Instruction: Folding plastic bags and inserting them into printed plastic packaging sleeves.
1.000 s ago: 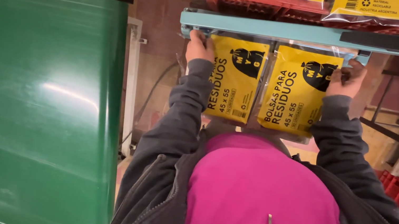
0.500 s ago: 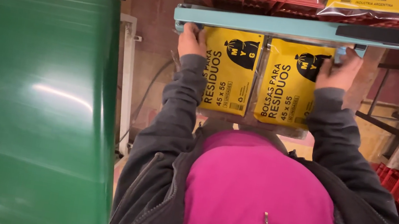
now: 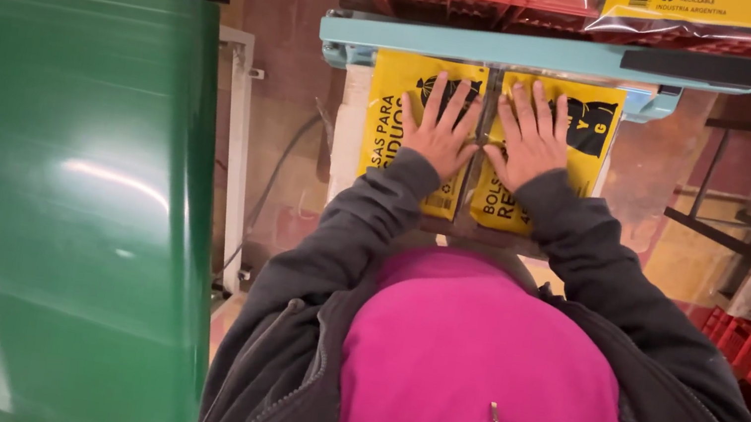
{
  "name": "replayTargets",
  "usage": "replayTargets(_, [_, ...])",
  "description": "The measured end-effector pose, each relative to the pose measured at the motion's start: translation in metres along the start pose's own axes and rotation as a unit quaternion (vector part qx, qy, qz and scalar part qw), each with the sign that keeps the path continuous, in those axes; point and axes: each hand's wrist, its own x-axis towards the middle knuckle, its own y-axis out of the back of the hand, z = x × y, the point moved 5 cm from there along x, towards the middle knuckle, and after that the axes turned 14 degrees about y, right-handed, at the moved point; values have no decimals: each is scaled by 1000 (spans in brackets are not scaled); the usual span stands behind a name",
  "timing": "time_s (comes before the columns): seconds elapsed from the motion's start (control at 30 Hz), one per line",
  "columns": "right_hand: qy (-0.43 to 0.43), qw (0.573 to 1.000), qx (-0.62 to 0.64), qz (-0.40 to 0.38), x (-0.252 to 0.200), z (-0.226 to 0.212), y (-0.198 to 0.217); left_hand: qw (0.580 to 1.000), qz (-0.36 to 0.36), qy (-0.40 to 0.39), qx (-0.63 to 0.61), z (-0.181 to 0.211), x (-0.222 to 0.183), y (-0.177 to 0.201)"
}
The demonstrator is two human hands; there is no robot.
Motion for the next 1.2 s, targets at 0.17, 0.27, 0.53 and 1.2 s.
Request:
replayTargets(0.17, [9,1000,2,-1,4,3,-2,1000,-2,-2,-9,-1,3,0])
replayTargets(0.27, [9,1000,15,-8,4,2,0,1000,-20,-2,-11,0,4,3])
replayTargets(0.53, [59,992,9,112,13,-11,74,1000,-16,-15,-16,3,6,6])
replayTargets(1.2, [150,986,-78,6,61,66,107,986,-7,-140,-90,58,-17,-7])
